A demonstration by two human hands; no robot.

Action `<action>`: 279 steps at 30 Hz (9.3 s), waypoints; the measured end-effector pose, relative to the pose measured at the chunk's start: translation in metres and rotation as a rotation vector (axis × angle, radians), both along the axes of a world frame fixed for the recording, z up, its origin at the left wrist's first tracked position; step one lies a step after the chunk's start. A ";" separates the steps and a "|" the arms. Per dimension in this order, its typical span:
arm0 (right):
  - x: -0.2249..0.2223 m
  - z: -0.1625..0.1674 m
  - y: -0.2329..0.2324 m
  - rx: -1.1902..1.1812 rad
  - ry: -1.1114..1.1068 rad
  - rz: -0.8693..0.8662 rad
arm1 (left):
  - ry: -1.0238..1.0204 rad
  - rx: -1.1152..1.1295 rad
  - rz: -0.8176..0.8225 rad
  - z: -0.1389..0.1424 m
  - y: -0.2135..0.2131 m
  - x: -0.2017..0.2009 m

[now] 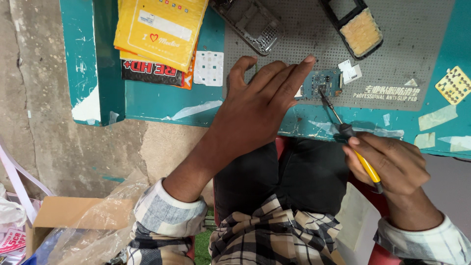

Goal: The person uses a soldering iron to work on a small circuit board placed on a workbench. They hold the board steady with one hand while applying the soldering iron with the other, focusing on specific points on the board.

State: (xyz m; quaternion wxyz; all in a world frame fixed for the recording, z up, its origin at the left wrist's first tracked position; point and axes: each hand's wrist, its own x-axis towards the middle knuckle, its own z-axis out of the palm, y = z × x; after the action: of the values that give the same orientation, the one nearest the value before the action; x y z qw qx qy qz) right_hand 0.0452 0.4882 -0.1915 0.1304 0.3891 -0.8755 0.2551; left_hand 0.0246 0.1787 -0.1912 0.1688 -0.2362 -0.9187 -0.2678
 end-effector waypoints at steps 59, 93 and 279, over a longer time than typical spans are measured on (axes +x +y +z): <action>0.007 -0.003 0.001 0.002 -0.019 -0.026 | -0.024 -0.006 -0.005 0.004 -0.001 0.003; 0.012 -0.004 0.003 0.036 0.008 -0.069 | -0.009 -0.012 0.002 0.004 -0.002 0.004; 0.009 0.003 -0.013 0.210 0.155 0.006 | 0.015 -0.014 -0.003 -0.003 -0.002 0.009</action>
State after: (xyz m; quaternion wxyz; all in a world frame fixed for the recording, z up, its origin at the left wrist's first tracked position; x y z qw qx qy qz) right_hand 0.0544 0.4749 -0.1883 0.1554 0.4217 -0.8835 0.1316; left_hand 0.0338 0.1767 -0.1947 0.1735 -0.2407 -0.9190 -0.2597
